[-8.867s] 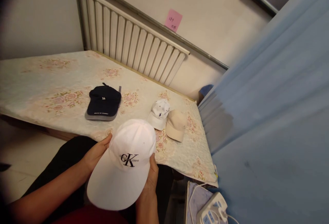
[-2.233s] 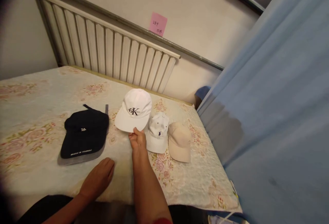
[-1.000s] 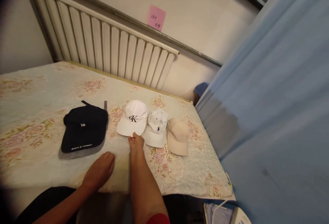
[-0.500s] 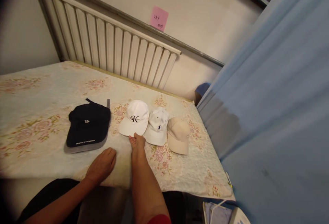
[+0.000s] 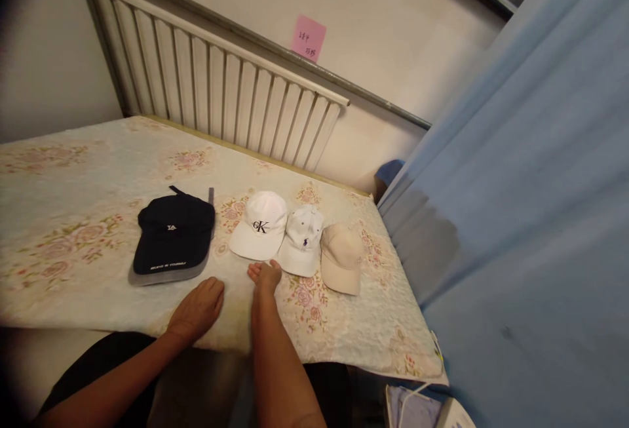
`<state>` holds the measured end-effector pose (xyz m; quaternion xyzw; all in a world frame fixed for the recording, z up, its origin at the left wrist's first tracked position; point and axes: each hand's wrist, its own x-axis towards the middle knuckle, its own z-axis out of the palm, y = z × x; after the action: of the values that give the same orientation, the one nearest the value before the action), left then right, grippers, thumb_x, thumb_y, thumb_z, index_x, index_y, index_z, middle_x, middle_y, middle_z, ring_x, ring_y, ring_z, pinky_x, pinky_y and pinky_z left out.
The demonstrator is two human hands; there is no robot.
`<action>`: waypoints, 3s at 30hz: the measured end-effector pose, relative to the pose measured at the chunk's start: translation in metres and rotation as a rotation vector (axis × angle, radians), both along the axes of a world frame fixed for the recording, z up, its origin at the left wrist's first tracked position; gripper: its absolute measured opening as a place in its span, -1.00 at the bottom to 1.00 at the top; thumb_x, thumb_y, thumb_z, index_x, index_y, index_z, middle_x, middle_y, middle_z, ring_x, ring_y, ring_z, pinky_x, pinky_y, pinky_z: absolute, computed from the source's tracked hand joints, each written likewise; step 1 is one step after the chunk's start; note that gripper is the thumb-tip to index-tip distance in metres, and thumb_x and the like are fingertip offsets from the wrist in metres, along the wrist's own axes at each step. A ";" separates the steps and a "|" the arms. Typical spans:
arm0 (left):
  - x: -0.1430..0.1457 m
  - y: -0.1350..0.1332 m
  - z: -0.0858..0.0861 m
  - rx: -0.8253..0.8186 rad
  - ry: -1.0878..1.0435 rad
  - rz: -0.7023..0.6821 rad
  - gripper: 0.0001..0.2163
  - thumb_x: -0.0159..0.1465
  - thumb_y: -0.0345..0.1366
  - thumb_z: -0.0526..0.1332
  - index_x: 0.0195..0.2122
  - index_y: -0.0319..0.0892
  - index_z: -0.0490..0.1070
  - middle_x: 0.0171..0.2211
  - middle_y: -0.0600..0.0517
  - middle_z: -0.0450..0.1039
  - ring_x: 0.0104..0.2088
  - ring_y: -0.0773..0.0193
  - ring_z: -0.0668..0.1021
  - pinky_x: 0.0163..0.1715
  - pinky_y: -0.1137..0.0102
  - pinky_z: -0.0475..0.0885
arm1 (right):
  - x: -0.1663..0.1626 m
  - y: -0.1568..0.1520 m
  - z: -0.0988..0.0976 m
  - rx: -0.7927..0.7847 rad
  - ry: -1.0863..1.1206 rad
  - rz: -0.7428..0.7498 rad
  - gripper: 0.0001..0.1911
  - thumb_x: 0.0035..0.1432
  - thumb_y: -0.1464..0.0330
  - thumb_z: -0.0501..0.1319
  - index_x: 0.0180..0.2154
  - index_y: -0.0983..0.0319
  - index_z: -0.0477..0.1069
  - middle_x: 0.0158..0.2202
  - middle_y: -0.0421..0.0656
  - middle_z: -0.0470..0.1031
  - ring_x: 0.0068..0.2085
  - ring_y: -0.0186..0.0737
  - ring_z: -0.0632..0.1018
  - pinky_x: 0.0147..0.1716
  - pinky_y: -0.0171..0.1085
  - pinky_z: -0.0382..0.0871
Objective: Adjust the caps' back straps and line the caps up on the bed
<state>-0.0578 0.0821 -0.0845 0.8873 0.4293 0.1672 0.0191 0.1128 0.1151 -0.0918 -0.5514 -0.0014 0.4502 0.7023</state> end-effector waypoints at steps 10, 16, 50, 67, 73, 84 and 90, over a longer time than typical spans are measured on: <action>0.000 -0.001 0.003 0.008 0.019 0.006 -0.78 0.34 -0.44 -0.07 -0.34 -0.18 0.33 -0.34 -0.07 0.35 -0.25 0.13 0.42 -0.16 0.26 0.30 | 0.008 -0.005 -0.001 -0.002 -0.077 0.106 -0.19 -0.10 0.60 0.11 0.23 0.35 -0.06 -0.61 -0.29 0.46 -0.60 -0.21 0.54 -0.57 -0.25 0.47; 0.000 -0.001 0.000 0.028 0.005 0.002 -0.79 0.34 -0.45 -0.07 -0.35 -0.18 0.32 -0.35 -0.07 0.34 -0.26 0.12 0.42 -0.18 0.25 0.30 | 0.008 -0.007 -0.003 0.004 -0.100 0.139 -0.14 -0.12 0.60 0.11 0.25 0.40 -0.11 -0.60 -0.26 0.48 -0.58 -0.21 0.56 -0.55 -0.26 0.48; -0.001 -0.006 -0.002 0.003 0.025 0.072 -0.84 0.29 -0.46 0.00 -0.29 -0.21 0.36 -0.26 -0.10 0.37 -0.19 0.11 0.42 -0.11 0.25 0.32 | 0.006 -0.128 -0.023 0.018 -1.585 0.269 -0.72 0.23 0.44 -0.02 -0.21 0.25 0.46 -0.28 -0.05 0.55 -0.25 -0.15 0.54 -0.21 -0.23 0.36; 0.000 -0.007 -0.004 0.010 0.016 0.091 -0.83 0.30 -0.45 -0.02 -0.29 -0.20 0.36 -0.26 -0.11 0.38 -0.18 0.11 0.42 -0.10 0.24 0.32 | 0.004 -0.129 -0.025 0.010 -1.685 0.282 -0.71 0.16 0.54 -0.02 -0.22 0.25 0.43 -0.31 -0.08 0.50 -0.28 -0.18 0.51 -0.24 -0.25 0.34; 0.000 -0.008 -0.002 0.006 0.010 0.096 -0.83 0.30 -0.45 -0.01 -0.28 -0.19 0.36 -0.25 -0.11 0.38 -0.17 0.11 0.42 -0.07 0.24 0.32 | 0.003 -0.130 -0.023 0.006 -1.687 0.292 -0.70 0.16 0.54 -0.03 -0.21 0.26 0.43 -0.31 -0.08 0.49 -0.27 -0.18 0.50 -0.22 -0.25 0.34; 0.001 -0.009 0.000 -0.005 0.014 0.107 -0.83 0.31 -0.45 -0.01 -0.28 -0.20 0.36 -0.25 -0.10 0.38 -0.17 0.12 0.43 -0.09 0.26 0.32 | 0.003 -0.130 -0.023 -0.009 -1.693 0.298 -0.72 0.16 0.54 -0.02 -0.22 0.25 0.42 -0.31 -0.09 0.48 -0.27 -0.18 0.50 -0.23 -0.26 0.33; 0.001 -0.008 -0.001 -0.004 0.016 0.101 -0.83 0.31 -0.44 -0.01 -0.28 -0.20 0.37 -0.25 -0.11 0.38 -0.17 0.12 0.43 -0.09 0.25 0.32 | 0.002 -0.130 -0.022 -0.020 -1.688 0.308 -0.72 0.16 0.55 -0.03 -0.23 0.26 0.42 -0.32 -0.10 0.48 -0.27 -0.18 0.50 -0.24 -0.26 0.33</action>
<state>-0.0570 0.0737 -0.0852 0.8657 0.4741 0.1601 0.0090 0.1151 -0.0149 -0.1136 -0.7016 -0.5945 -0.0208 0.3922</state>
